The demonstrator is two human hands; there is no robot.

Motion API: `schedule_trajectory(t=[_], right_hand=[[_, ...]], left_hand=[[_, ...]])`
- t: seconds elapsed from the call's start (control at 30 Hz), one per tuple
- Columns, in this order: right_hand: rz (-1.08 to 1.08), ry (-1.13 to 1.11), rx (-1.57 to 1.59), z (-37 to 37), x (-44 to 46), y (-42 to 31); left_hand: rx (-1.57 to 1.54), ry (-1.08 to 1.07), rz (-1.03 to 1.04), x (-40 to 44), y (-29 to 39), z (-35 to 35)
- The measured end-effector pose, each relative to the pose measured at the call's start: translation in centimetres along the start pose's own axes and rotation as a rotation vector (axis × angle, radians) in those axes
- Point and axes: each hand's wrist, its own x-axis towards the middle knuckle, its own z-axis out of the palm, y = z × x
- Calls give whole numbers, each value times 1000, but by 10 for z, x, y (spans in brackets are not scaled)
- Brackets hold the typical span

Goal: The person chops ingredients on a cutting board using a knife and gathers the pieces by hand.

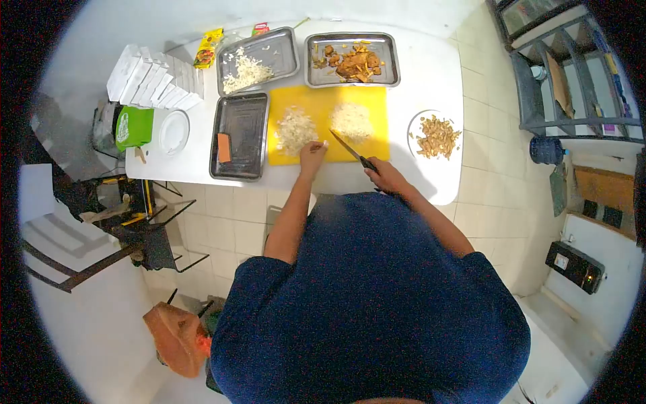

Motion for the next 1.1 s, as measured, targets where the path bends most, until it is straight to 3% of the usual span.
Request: schedule_trajectory(t=[0.07, 0.23, 0.37, 0.47, 0.57, 0.67, 0.87, 1.03, 1.1], right_hand=[[136, -92, 266, -1, 1, -12], [58, 26, 410, 10, 5, -33], [19, 43, 568, 30, 22, -28], [166, 37, 644, 33, 30, -44], [-176, 409, 344, 59, 50, -38], [-189, 547, 447, 73, 65, -43], [78, 418, 653, 70, 53, -81], [49, 454, 670, 84, 55, -74], [36, 475, 639, 85, 55, -73]], left_hand=[[-136, -58, -102, -4, 14, -6], [-100, -111, -77, -15, 17, -16], [-173, -185, -247, -20, 18, -20], [-318, -249, -345, -32, 45, -28], [-330, -368, -396, -33, 60, -38], [-331, -468, -412, -26, 54, -42], [-338, -584, -386, -32, 56, -51], [-466, -593, -525, -36, 60, -57], [-375, -625, -459, -34, 58, -54]])
